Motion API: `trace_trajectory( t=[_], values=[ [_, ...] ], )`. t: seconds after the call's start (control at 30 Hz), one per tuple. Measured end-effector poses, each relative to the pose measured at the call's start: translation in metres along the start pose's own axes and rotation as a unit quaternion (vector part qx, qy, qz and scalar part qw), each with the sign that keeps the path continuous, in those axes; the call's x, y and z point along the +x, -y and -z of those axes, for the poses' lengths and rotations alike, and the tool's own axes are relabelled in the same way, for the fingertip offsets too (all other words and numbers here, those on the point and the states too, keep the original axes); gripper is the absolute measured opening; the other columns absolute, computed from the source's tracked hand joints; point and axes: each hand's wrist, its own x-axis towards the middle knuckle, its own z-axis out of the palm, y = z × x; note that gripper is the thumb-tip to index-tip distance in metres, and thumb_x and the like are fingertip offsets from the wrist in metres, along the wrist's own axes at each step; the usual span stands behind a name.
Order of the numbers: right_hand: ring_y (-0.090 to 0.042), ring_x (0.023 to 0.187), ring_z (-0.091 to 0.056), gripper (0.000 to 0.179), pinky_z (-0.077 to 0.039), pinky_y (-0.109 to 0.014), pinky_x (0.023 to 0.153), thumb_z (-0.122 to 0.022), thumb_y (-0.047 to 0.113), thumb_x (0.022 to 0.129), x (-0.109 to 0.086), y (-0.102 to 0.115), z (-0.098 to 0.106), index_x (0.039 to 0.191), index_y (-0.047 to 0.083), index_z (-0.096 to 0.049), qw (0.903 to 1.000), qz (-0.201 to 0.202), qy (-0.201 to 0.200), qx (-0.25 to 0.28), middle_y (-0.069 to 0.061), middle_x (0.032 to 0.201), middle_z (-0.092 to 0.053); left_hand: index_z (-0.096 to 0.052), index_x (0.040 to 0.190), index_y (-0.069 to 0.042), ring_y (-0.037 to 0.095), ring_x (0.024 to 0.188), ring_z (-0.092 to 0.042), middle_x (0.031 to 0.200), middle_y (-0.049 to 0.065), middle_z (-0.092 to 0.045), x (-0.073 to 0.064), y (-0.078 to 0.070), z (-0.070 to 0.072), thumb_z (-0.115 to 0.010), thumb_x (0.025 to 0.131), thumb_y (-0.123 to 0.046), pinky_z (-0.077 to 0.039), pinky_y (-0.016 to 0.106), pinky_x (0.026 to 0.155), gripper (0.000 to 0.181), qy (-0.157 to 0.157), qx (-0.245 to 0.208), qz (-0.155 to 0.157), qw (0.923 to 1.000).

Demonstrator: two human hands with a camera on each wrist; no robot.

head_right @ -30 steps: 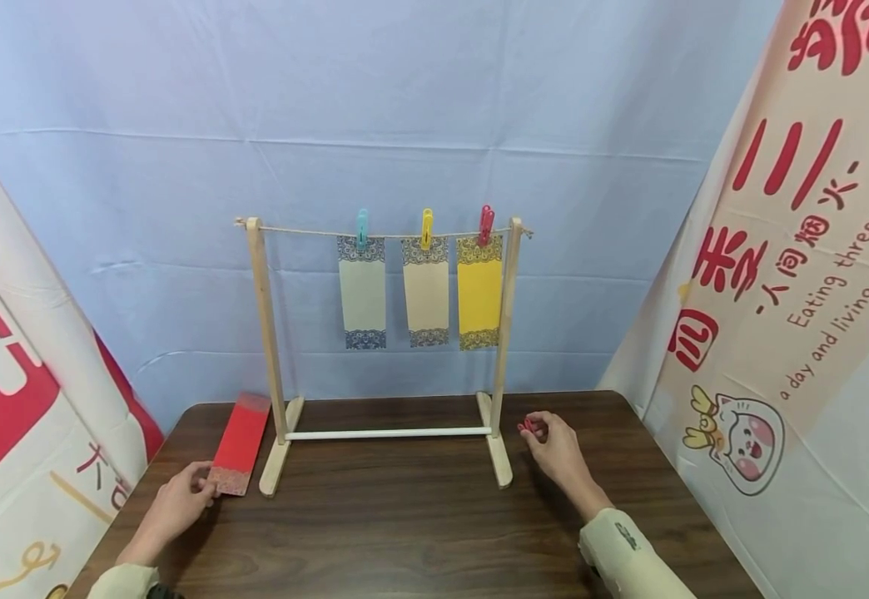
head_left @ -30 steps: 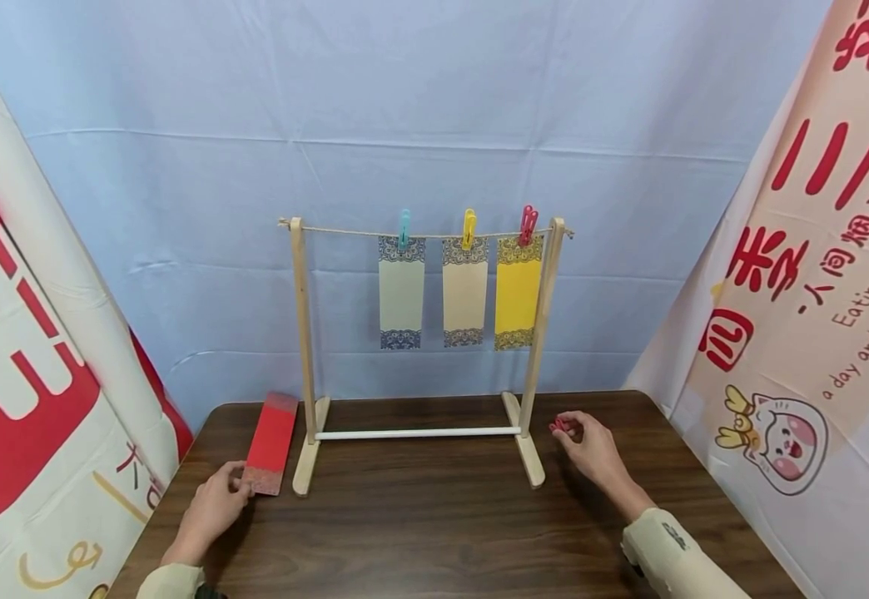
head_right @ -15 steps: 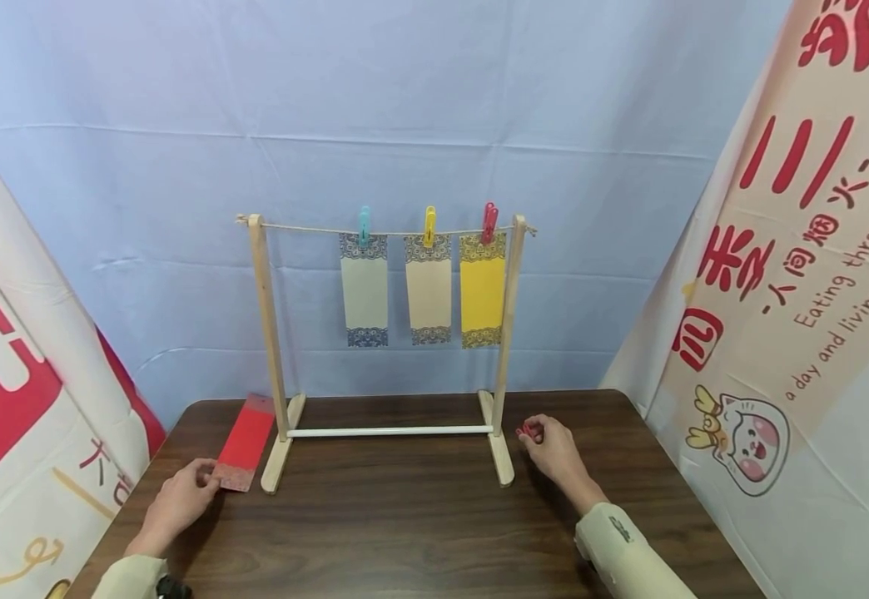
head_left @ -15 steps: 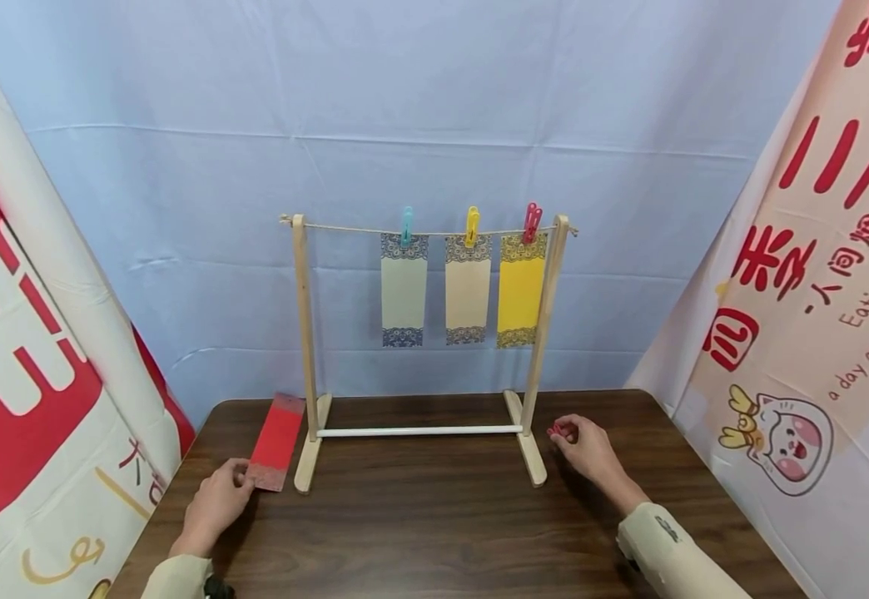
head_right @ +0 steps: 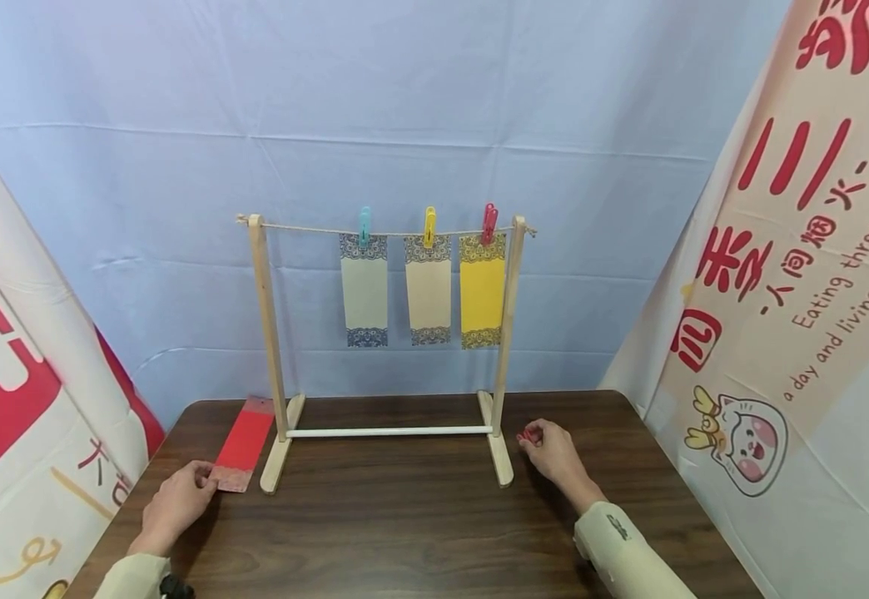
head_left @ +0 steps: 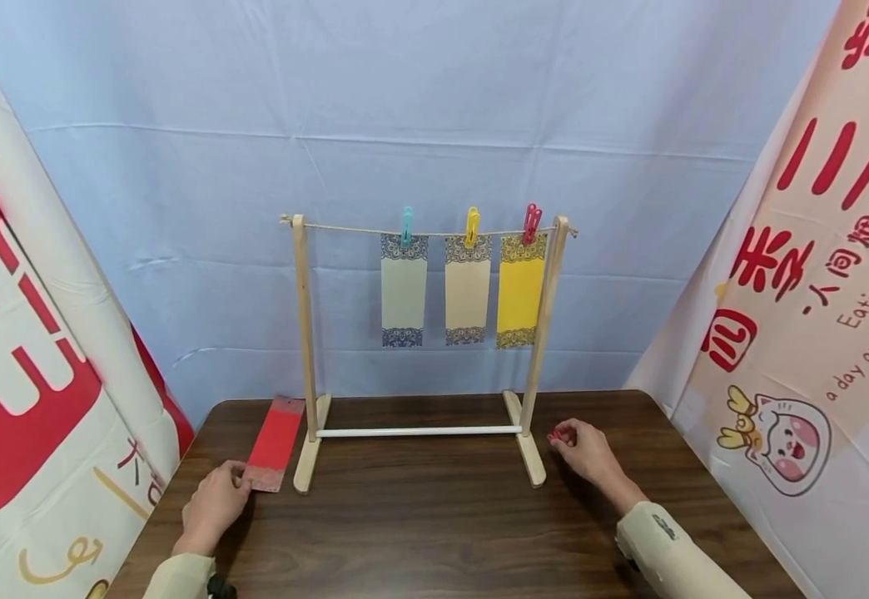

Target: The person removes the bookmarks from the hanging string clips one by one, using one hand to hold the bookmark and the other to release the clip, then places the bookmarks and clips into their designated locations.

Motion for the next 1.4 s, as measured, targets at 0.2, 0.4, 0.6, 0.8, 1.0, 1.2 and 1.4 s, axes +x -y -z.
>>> trace_trajectory(
  t=[0.2,0.4,0.6,0.8,1.0,1.2,1.4],
  values=[
    [-0.02,0.079,-0.067,0.018,-0.057,-0.043,0.075,-0.078,0.008,0.097,0.005,-0.005,-0.004,0.107,-0.005,-0.072,0.9996,-0.018,0.016,-0.011,-0.008,0.088,-0.071,-0.068,0.126,0.004,0.042,0.092,-0.07,0.105,0.021,-0.074,0.002,-0.001,0.001,-0.062,0.103,-0.018,-0.054,0.065,0.071,0.033,0.0,0.026,0.01,0.9996],
    [-0.021,0.079,-0.066,0.02,-0.057,-0.045,0.076,-0.079,0.01,0.096,0.01,-0.009,-0.006,0.105,-0.005,-0.072,0.9986,-0.033,0.027,-0.032,-0.007,0.085,-0.07,-0.071,0.119,0.003,0.051,0.097,-0.066,0.112,0.032,-0.071,0.001,0.0,0.0,-0.062,0.102,-0.019,-0.054,0.068,0.07,0.029,-0.003,0.041,0.009,0.9991],
    [-0.022,0.078,-0.063,0.019,-0.056,-0.045,0.074,-0.08,0.011,0.095,0.012,-0.01,-0.006,0.101,-0.005,-0.071,0.9978,-0.039,0.03,-0.044,-0.006,0.083,-0.067,-0.07,0.119,0.003,0.053,0.103,-0.063,0.115,0.033,-0.07,0.003,-0.002,-0.002,-0.062,0.101,-0.019,-0.053,0.069,0.07,0.029,-0.005,0.045,0.014,0.9989],
    [-0.021,0.075,-0.061,0.017,-0.054,-0.043,0.073,-0.08,0.012,0.095,0.013,-0.014,-0.009,0.096,-0.002,-0.071,0.997,-0.044,0.032,-0.056,-0.004,0.081,-0.064,-0.07,0.119,0.002,0.054,0.107,-0.061,0.117,0.033,-0.069,0.003,-0.004,-0.003,-0.062,0.101,-0.019,-0.052,0.072,0.073,0.029,-0.005,0.051,0.012,0.9986],
    [-0.021,0.074,-0.06,0.017,-0.053,-0.042,0.071,-0.08,0.01,0.094,0.012,-0.015,-0.011,0.096,-0.004,-0.07,0.997,-0.044,0.035,-0.054,-0.005,0.08,-0.063,-0.07,0.12,0.001,0.054,0.108,-0.059,0.119,0.033,-0.069,0.002,-0.005,-0.003,-0.062,0.102,-0.02,-0.052,0.073,0.075,0.029,0.0,0.053,0.018,0.9984],
    [-0.022,0.074,-0.061,0.018,-0.054,-0.043,0.071,-0.081,0.009,0.094,0.011,-0.012,-0.011,0.098,-0.005,-0.07,0.9975,-0.039,0.031,-0.05,-0.007,0.081,-0.064,-0.07,0.118,0.002,0.054,0.107,-0.059,0.119,0.033,-0.069,0.001,-0.006,-0.004,-0.062,0.101,-0.02,-0.052,0.073,0.075,0.028,-0.006,0.054,0.021,0.9983],
    [-0.023,0.075,-0.061,0.021,-0.054,-0.043,0.071,-0.08,0.009,0.095,0.007,-0.009,-0.01,0.102,-0.007,-0.07,0.9987,-0.027,0.018,-0.04,-0.009,0.083,-0.064,-0.07,0.117,0.003,0.055,0.108,-0.06,0.117,0.033,-0.068,0.001,-0.005,-0.003,-0.067,0.101,-0.022,-0.052,0.073,0.075,0.029,-0.011,0.055,0.021,0.9982]
  ],
)
